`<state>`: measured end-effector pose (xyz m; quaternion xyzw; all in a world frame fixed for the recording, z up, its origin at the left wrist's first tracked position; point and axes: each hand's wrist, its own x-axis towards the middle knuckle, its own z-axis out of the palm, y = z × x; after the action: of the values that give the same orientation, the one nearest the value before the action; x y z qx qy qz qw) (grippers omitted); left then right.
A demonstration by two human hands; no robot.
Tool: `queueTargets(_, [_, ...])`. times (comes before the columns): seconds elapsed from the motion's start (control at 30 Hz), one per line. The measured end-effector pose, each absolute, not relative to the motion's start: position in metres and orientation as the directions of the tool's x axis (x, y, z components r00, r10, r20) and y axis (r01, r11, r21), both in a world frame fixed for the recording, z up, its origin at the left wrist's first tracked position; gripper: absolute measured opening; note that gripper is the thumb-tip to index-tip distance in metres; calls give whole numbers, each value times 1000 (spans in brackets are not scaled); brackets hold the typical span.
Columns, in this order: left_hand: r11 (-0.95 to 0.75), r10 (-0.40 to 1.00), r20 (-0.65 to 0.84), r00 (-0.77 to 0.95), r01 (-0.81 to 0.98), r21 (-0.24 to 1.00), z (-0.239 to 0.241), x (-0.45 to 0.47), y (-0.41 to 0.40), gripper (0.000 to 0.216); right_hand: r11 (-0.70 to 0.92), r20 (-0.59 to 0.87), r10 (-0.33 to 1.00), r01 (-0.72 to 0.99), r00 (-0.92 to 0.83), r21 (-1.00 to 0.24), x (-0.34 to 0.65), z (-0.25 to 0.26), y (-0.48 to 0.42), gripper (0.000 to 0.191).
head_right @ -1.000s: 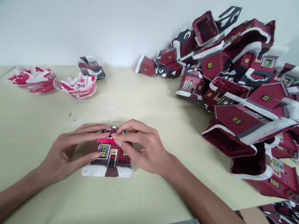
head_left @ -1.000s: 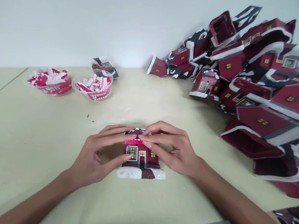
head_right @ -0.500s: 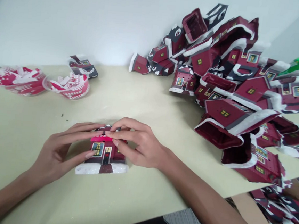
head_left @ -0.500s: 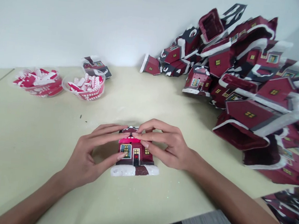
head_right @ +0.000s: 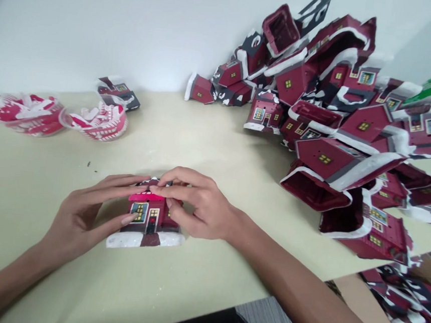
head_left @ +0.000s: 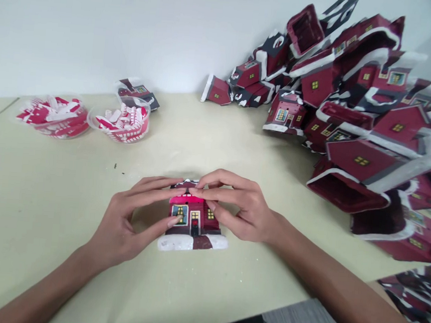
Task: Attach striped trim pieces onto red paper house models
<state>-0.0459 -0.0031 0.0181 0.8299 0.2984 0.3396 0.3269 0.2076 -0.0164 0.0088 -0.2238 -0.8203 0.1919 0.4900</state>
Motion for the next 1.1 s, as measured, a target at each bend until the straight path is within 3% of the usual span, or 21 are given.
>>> queueTargets(0.2, [-534, 790, 336, 513, 307, 788, 17, -41, -3, 35, 823, 734, 569, 256, -372, -508, 201, 12, -21, 16])
queueTargets(0.43, [-408, 867, 238, 437, 351, 843, 19, -36, -4, 24, 722, 645, 686, 207, -336, -660, 197, 15, -19, 12])
queueTargets(0.6, [-386, 877, 228, 424, 337, 859, 21, -34, -6, 22, 646, 574, 754, 198, -319, -738, 197, 18, -20, 11])
queueTargets(1.1, [-397, 872, 248, 423, 312, 863, 19, -34, -7, 22, 603, 519, 777, 183, -357, -777, 199, 23, -22, 10])
